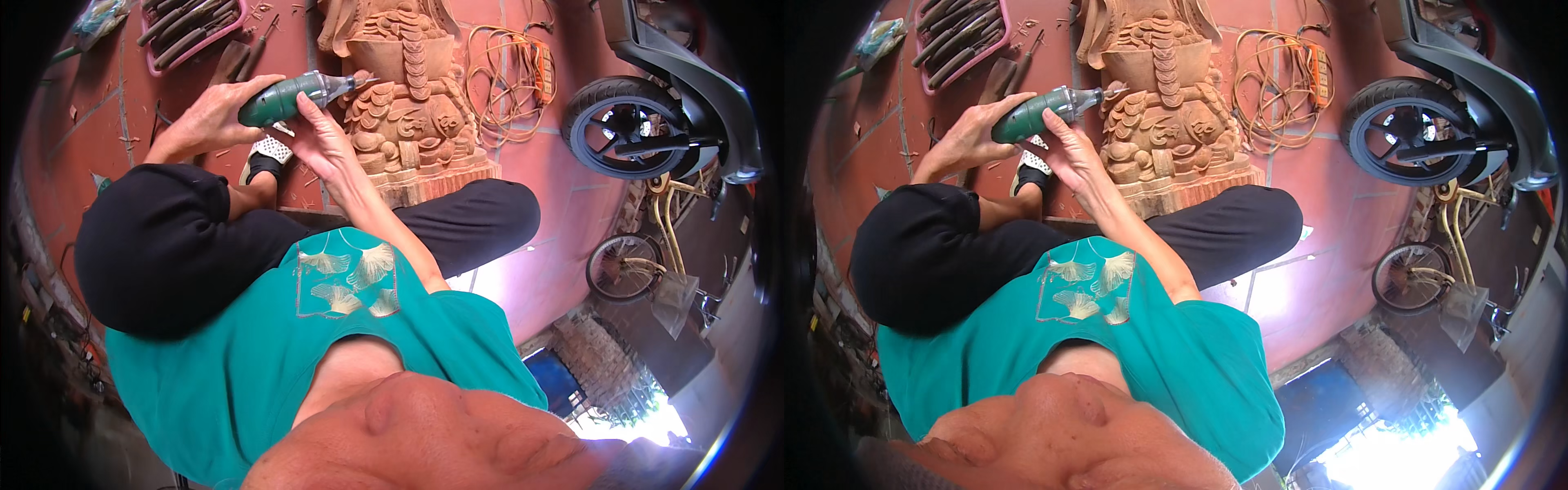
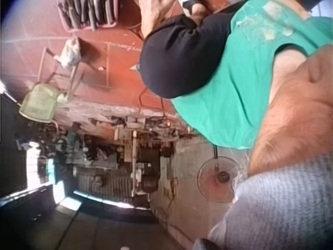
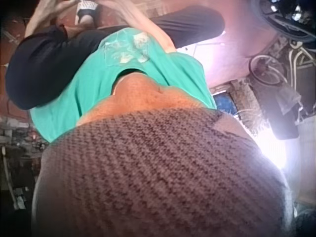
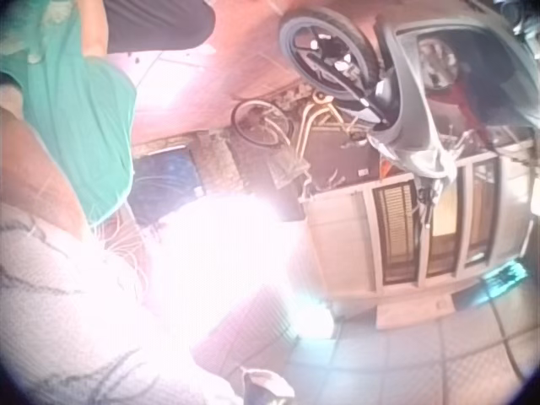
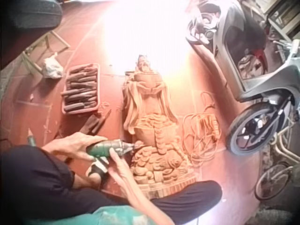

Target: The person uses a handheld rotary carving tool to shape and detail a wooden sculpture. They hold the tool with both hands and work on the surface of the carving, removing wood shavings as they refine the design.

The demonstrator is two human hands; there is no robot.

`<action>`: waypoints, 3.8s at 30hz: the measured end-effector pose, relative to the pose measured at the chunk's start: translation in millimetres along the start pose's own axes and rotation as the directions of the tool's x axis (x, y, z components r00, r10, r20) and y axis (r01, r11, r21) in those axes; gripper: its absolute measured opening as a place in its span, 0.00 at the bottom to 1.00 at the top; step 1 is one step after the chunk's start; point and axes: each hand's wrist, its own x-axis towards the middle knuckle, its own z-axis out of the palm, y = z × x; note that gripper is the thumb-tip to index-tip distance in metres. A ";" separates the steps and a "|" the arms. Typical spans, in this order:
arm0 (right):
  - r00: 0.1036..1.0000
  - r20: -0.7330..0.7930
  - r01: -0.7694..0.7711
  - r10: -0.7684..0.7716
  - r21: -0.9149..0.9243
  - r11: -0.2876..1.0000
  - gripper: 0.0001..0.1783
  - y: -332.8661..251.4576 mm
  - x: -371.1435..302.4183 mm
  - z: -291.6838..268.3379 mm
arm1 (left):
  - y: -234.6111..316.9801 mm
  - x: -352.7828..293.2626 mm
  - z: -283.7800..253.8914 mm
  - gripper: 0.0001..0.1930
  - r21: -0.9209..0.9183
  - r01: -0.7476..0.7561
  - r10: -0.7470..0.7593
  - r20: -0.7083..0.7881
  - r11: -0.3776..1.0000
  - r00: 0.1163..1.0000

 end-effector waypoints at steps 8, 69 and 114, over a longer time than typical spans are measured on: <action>0.998 0.045 0.032 -0.036 0.092 0.995 0.26 -14.5 7.2 3.0 | 26.9 27.3 -23.8 0.43 0.155 -0.025 0.017 0.052 0.988 0.999; 0.999 0.020 0.027 -0.030 0.134 0.991 0.26 -15.0 13.7 -18.1 | 9.4 37.8 -4.1 0.45 0.218 -0.016 0.012 0.017 0.976 1.000; 0.998 -0.008 0.069 -0.069 0.081 0.994 0.26 -11.9 4.5 -7.8 | 21.1 31.4 -9.2 0.45 0.171 -0.010 0.008 0.010 0.985 1.000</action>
